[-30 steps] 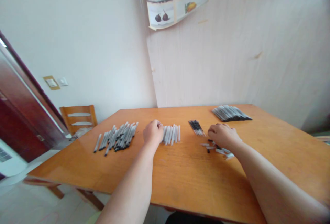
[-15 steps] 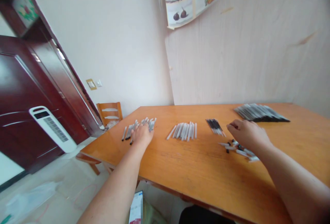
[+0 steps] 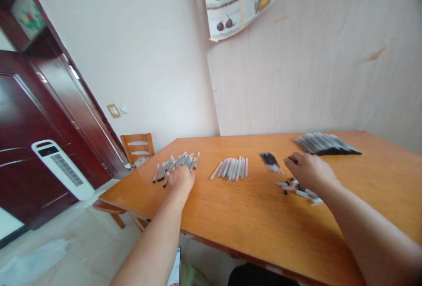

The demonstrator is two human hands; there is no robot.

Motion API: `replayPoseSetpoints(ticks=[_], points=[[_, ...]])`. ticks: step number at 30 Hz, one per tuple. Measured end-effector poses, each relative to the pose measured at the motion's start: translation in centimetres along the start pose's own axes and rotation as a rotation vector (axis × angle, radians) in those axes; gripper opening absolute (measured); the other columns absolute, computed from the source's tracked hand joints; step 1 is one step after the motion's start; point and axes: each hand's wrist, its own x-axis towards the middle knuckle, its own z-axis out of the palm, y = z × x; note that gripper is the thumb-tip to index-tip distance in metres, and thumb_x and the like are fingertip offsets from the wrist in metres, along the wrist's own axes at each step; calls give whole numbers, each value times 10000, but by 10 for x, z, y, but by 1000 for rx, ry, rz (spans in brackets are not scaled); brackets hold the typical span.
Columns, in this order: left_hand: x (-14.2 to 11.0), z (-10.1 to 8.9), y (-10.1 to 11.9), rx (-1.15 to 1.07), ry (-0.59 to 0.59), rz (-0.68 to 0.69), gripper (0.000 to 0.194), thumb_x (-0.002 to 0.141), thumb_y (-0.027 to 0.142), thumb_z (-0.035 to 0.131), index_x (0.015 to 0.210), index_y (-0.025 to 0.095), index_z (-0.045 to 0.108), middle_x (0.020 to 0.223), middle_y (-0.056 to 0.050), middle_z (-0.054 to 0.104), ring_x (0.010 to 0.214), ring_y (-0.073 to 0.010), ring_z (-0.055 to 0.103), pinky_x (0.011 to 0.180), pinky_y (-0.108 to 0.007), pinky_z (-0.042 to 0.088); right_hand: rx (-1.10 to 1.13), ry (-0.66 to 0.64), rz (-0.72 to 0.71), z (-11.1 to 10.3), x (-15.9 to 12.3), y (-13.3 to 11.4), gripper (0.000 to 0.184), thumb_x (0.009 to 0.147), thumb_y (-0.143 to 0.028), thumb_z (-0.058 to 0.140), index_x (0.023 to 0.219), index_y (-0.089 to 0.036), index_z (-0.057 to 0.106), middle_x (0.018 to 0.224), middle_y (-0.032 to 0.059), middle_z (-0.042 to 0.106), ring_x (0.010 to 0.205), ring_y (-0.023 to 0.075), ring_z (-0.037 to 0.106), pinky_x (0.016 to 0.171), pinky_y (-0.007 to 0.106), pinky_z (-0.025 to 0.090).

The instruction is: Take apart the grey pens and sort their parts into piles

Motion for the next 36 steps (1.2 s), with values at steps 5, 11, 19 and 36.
replayPoseSetpoints(ticks=[5, 11, 19, 36], points=[[-16, -17, 19, -102, 97, 77, 287, 860, 366, 444, 914, 195, 667, 942, -149, 691, 949, -308, 614, 843, -444, 392, 269, 33, -30, 4, -5, -14, 323, 833, -433, 436, 771, -203, 654, 684, 49, 642, 676, 184, 577, 564, 265, 341], [-56, -38, 77, -509, 100, 430, 221, 893, 345, 457, 913, 199, 621, 888, -75, 694, 839, -197, 626, 754, -305, 420, 966, -111, 29, 9, -14, -36, 368, 832, -497, 458, 752, -167, 602, 647, 21, 597, 553, 112, 497, 495, 224, 355], [-85, -61, 137, -733, 72, 690, 81, 861, 266, 519, 858, 211, 579, 876, -53, 653, 879, -183, 593, 786, -305, 431, 1551, -39, 65, 4, -9, -28, 370, 769, -523, 601, 812, -156, 579, 622, -16, 547, 485, 66, 403, 447, 198, 284], [-89, -50, 198, -1512, -521, 533, 340, 872, 501, 481, 829, 186, 603, 623, 2, 544, 552, -106, 461, 523, -221, 336, 1623, 177, 154, -5, 5, -11, 366, 748, -518, 633, 692, -174, 518, 505, -60, 433, 392, 42, 271, 382, 206, 155]])
